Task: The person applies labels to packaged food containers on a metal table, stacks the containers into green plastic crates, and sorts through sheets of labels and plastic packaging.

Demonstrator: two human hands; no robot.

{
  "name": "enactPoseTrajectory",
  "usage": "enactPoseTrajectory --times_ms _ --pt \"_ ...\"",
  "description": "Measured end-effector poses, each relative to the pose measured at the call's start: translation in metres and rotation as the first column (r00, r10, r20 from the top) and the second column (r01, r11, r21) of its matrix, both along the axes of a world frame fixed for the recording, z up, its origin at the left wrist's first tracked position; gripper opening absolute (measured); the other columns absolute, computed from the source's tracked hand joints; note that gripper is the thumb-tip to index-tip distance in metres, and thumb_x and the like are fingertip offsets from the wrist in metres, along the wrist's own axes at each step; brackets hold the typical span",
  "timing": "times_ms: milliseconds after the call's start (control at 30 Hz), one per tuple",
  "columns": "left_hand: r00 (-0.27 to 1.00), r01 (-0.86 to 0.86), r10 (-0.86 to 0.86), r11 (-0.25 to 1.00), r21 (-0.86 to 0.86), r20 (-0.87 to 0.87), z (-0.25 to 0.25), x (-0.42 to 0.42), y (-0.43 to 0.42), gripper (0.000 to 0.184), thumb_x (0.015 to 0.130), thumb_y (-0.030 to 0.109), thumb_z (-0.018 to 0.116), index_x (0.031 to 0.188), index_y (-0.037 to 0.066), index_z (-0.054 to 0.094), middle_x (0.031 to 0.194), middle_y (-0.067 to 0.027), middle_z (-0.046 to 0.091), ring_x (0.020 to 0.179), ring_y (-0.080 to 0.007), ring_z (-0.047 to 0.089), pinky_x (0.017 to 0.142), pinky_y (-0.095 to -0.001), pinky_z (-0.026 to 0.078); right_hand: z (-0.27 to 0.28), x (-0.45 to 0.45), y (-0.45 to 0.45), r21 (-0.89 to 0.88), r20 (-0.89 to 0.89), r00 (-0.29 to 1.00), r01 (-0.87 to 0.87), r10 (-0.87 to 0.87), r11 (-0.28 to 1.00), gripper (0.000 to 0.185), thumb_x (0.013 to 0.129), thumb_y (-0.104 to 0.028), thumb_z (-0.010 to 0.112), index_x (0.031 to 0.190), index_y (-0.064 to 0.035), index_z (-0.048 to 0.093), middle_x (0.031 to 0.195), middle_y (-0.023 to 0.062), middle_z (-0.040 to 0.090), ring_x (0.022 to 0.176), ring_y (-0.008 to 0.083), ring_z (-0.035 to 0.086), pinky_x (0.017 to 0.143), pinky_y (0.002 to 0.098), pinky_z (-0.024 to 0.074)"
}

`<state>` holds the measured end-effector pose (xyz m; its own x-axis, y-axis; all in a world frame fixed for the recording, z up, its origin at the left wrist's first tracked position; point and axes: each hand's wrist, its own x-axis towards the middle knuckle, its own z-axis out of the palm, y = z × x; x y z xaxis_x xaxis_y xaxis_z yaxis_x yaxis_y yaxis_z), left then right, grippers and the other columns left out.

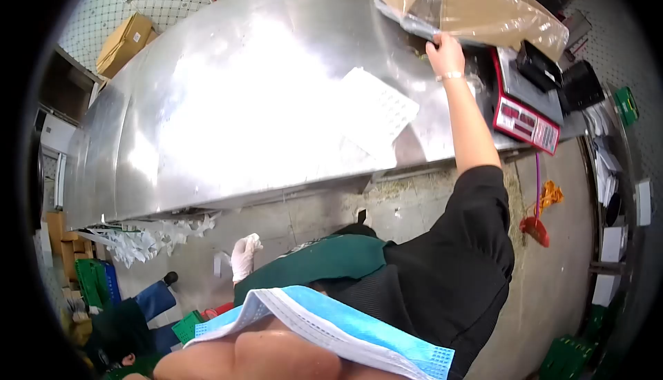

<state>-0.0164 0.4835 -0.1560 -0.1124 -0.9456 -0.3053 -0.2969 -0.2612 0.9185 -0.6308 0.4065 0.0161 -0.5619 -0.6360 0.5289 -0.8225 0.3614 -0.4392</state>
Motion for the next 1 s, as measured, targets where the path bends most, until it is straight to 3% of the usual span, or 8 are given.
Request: enactPoseTrajectory --times_ms 67,167,200,300,500,733,867,1000 --pt "0.916 0.018 0.007 0.998 -0.059 0.401 0.054 -0.051 -0.020 0.026 0.083 0.024 0.051 0.095 0.002 0.058 0.081 -0.0084 0.060 0.068 -0.0115 0.057 0.065 -0.0248 0.045 0.027 -0.058 -0.070 -0.015 -0.226 0.963 0.145 -0.145 0.989 0.037 0.067 -0.025 0.059 0.099 -0.0062 0.054 0.101 0.0146 0.053 0.096 0.0306 0.049 0.081 0.0380 0.0407" --pt "0.935 -0.070 0.087 0.996 -0.061 0.343 0.060 -0.065 -0.035 0.027 0.085 0.022 0.049 0.097 -0.001 0.056 0.081 -0.0060 0.059 0.067 -0.0095 0.055 0.063 -0.0219 0.045 0.070 -0.109 -0.142 -0.080 -0.455 0.841 0.287 -0.291 0.955 0.045 0.066 -0.030 0.059 0.104 -0.0082 0.050 0.110 0.0102 0.050 0.104 0.0272 0.046 0.086 0.0393 0.0373" --pt "0.921 -0.101 0.103 0.995 -0.024 0.376 0.062 -0.065 -0.036 0.027 0.086 0.022 0.048 0.098 -0.001 0.055 0.082 -0.0051 0.059 0.067 -0.0086 0.054 0.062 -0.0206 0.045 0.083 -0.124 -0.159 0.048 -0.489 0.818 0.371 -0.302 0.927 0.047 0.067 -0.034 0.058 0.105 -0.0081 0.050 0.111 0.0080 0.050 0.108 0.0243 0.043 0.086 0.0383 0.0366" --pt "0.833 -0.215 0.200 0.976 -0.030 0.515 0.080 -0.073 -0.041 0.026 0.085 0.023 0.050 0.094 0.000 0.058 0.076 -0.0049 0.059 0.066 -0.0088 0.054 0.061 -0.0220 0.044 0.107 -0.145 -0.188 0.574 -0.229 0.929 0.369 -0.290 0.731 0.051 0.064 -0.045 0.056 0.103 -0.0122 0.056 0.110 0.0099 0.053 0.103 0.0262 0.049 0.089 0.0384 0.0335" --pt "0.915 -0.325 0.347 0.936 -0.133 0.204 0.061 -0.067 -0.082 0.026 0.084 0.023 0.051 0.094 0.000 0.058 0.074 -0.0047 0.060 0.068 -0.0086 0.054 0.062 -0.0216 0.043 0.081 -0.158 -0.243 0.438 -0.206 0.975 0.166 -0.081 0.884 0.035 0.069 -0.036 0.049 0.096 -0.0166 0.060 0.101 0.0114 0.058 0.095 0.0275 0.054 0.080 0.0398 0.0407" --pt "0.980 0.118 -0.055 0.936 -0.332 0.192 0.119 -0.160 -0.192 0.026 0.083 0.019 0.051 0.100 -0.001 0.057 0.081 -0.0084 0.061 0.073 -0.0132 0.057 0.066 -0.0224 0.044 0.108 0.060 -0.308 0.173 -0.342 0.820 -0.425 0.459 0.889 0.024 0.067 -0.032 0.051 0.064 -0.0108 0.061 0.067 0.0099 0.059 0.076 0.0261 0.056 0.066 0.0384 0.0395" --pt "0.843 0.530 -0.174 0.440 -0.725 0.510 0.147 -0.214 -0.223 0.037 0.075 0.008 0.055 0.111 0.004 0.049 0.107 -0.0181 0.051 0.097 -0.0302 0.050 0.085 -0.0354 0.038 0.073 0.198 -0.321 -0.044 -0.383 0.630 -0.743 0.675 0.668 0.016 0.062 -0.026 0.059 0.059 -0.0104 0.057 0.064 0.0063 0.054 0.074 0.0233 0.051 0.071 0.0353 0.0350" --pt "0.611 0.734 0.026 0.354 -0.579 0.791 0.148 -0.231 -0.233 0.056 0.068 0.017 0.059 0.119 0.006 0.040 0.125 -0.0218 0.030 0.114 -0.0409 0.028 0.093 -0.0531 0.020 0.055 0.321 -0.324 -0.023 -0.378 0.540 -0.817 0.752 0.576 0.021 0.063 -0.029 0.060 0.062 -0.0086 0.057 0.068 0.0044 0.055 0.077 0.0206 0.051 0.073 0.0317 0.0360"
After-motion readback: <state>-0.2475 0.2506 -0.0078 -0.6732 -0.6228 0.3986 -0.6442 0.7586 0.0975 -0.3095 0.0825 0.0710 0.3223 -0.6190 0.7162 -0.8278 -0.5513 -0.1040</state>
